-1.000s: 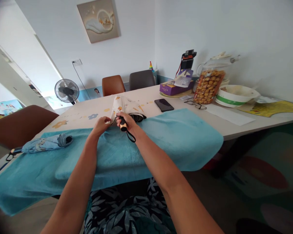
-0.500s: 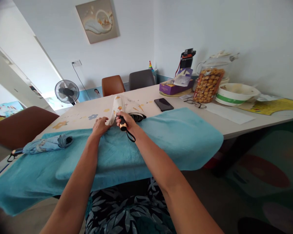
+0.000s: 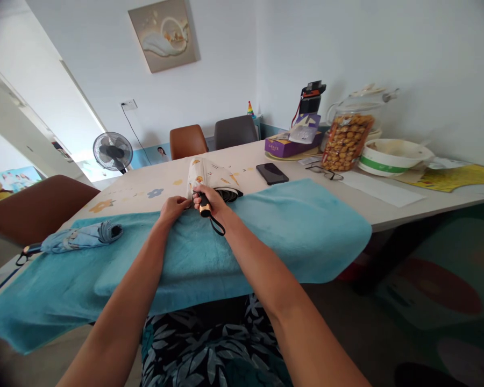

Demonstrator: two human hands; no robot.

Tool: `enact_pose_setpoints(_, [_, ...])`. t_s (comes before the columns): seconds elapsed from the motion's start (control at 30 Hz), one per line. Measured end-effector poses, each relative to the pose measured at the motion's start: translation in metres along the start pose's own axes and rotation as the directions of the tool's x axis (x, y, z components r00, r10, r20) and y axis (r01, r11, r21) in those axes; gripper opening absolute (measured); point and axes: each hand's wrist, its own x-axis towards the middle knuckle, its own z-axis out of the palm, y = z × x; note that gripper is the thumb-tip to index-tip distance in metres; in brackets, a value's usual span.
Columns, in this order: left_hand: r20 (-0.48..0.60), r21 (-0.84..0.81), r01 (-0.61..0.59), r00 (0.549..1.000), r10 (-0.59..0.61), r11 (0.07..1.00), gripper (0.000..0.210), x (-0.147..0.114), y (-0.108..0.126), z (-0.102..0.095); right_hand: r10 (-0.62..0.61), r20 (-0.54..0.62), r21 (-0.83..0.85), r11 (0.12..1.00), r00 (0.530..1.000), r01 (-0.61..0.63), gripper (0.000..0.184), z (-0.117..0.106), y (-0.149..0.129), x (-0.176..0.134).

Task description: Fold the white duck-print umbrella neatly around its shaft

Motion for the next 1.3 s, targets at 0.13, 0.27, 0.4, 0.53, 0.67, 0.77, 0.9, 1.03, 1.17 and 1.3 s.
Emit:
enact_pose_setpoints(0.13, [0.006,-0.018,0.096,0.995,-0.096,0.995,0.023,0.004,0.002,0.003,-0.019,0.024,0.013,1.000,1.000,0.019,0.025,-0.002,0.001,0.003])
enact_pose_setpoints(0.27, [0.014,-0.072,0.090,0.996,-0.089,0.993,0.024,0.007,-0.006,0.001,-0.054,0.021,0.021,0.998,0.998,0.054,0.023,-0.005,0.003,0.008])
enact_pose_setpoints(0.4, [0.087,-0.071,-0.008,0.996,0.014,0.997,0.029,0.009,-0.014,0.002,-0.107,-0.109,-0.082,0.992,0.988,0.098,0.021,-0.006,0.009,0.012])
enact_pose_setpoints(0.53, [0.146,-0.126,-0.002,0.989,0.021,0.992,0.030,0.011,-0.017,0.000,-0.129,-0.234,-0.201,0.976,0.964,0.082,0.019,-0.006,0.015,0.013])
enact_pose_setpoints(0.67, [0.190,-0.086,-0.021,0.981,0.037,0.996,0.028,0.015,-0.014,-0.009,-0.168,-0.371,-0.258,0.963,0.913,0.073,0.020,-0.005,0.016,0.012])
enact_pose_setpoints(0.77, [0.213,0.074,-0.065,0.976,0.048,0.995,0.023,0.017,-0.010,-0.013,-0.198,-0.395,-0.253,0.962,0.897,0.101,0.019,-0.005,0.014,0.012])
enact_pose_setpoints(0.9, [0.142,0.220,-0.133,0.984,0.103,0.966,0.021,0.018,-0.005,-0.010,-0.182,-0.363,-0.206,0.972,0.914,0.112,0.017,-0.008,0.013,0.014])
enact_pose_setpoints(1.03, [-0.038,0.029,-0.080,0.996,0.081,0.996,0.022,0.015,-0.007,-0.010,-0.202,-0.274,-0.044,0.979,0.940,0.197,0.020,-0.011,0.012,0.017])
enact_pose_setpoints(1.17, [-0.234,-0.175,-0.075,0.972,0.032,0.982,0.015,0.007,-0.006,-0.016,-0.190,-0.217,0.099,0.972,0.957,0.215,0.026,-0.011,0.008,0.019])
enact_pose_setpoints(1.3, [-0.115,-0.601,0.052,0.982,-0.150,0.798,0.006,-0.004,0.008,-0.020,-0.214,-0.193,0.177,0.952,0.958,0.248,0.024,-0.011,0.008,0.020])
